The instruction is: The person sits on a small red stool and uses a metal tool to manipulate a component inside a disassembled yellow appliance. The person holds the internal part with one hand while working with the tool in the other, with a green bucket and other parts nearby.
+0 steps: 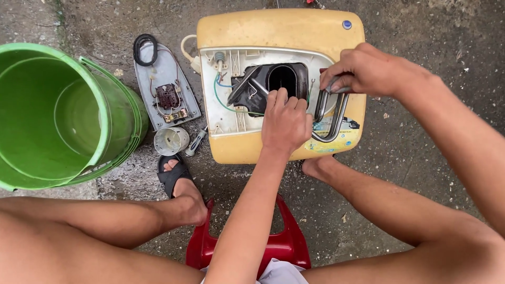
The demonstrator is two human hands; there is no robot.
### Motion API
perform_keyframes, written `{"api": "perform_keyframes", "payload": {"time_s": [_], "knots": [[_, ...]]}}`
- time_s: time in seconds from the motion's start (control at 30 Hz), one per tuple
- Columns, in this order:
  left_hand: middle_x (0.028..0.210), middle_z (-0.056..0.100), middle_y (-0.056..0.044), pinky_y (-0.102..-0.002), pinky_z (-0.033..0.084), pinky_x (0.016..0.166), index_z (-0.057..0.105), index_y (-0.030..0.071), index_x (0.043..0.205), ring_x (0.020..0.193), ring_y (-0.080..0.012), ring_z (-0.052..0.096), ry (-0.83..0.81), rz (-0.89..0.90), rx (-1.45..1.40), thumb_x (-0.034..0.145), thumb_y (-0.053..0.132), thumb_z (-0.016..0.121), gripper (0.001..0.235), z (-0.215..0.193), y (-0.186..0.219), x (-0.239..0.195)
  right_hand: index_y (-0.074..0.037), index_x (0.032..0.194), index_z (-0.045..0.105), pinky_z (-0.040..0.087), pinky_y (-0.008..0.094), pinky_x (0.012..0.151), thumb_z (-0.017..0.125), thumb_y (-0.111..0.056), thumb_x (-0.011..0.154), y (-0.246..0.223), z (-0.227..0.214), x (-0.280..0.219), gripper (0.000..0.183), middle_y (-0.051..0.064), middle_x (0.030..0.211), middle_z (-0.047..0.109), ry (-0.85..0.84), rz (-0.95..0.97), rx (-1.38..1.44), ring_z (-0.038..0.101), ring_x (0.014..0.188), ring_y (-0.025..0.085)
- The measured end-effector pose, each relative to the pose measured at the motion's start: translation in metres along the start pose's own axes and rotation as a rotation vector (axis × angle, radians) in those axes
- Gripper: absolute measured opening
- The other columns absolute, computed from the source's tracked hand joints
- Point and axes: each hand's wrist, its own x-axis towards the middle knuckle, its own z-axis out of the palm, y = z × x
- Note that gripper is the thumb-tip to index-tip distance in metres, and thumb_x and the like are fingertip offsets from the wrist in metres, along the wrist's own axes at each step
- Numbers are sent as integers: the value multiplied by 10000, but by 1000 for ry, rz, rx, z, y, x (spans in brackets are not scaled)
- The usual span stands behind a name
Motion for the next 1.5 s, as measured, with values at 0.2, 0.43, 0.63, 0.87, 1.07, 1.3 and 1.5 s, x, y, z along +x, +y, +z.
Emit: {"api": "perform_keyframes", "payload": {"time_s": [0.2,0.43,0.63,0.87,1.07,1.3,1.5], "knots": [[644,552,-133,-486,422,884,598,35,691,793,-320,460,-12,-11,-3,824,148,547,182,1,0,1,-270,1107,812,537,373,780,750,-188,915,-7,-11,4,219,81,878,785,-45,50,-84,729,763,236],[638,527,-133,-475,411,860,554,51,668,779,-324,450,18,-1,1,804,154,562,171,3,-2,0,-129,1078,797,497,274,769,753,16,872,-16,18,-23,256,18,1042,805,329,-4,115,621,716,50],[616,479,-135,-479,408,842,519,44,653,758,-321,416,48,4,-25,768,120,557,143,5,-3,1,-45,1137,773,585,264,725,780,-14,934,-41,28,-33,206,121,914,789,414,383,441,677,677,143],[571,407,-106,-449,433,855,524,66,621,715,-300,481,180,18,-36,689,131,530,94,18,-8,1,-153,1101,816,534,323,758,820,-15,880,-73,92,-18,260,98,906,782,1146,604,512,685,747,121],[563,397,-94,-446,432,853,526,64,612,705,-288,472,182,8,-42,684,121,540,93,22,-6,-3,-129,1100,813,488,289,656,787,-47,894,-90,112,-20,224,96,893,793,1311,759,442,612,651,100],[560,383,-99,-449,431,826,528,55,604,689,-294,463,203,19,-55,672,104,540,85,19,-5,-1,-131,1068,811,503,314,651,811,-86,875,-148,150,-28,199,134,864,779,1429,1008,478,677,638,167],[554,406,-85,-432,425,864,538,60,601,708,-265,475,191,-2,-36,699,102,553,108,12,-2,0,-103,1058,812,513,324,597,826,-91,886,-168,147,-29,173,140,675,731,1462,996,471,655,539,213]]}}
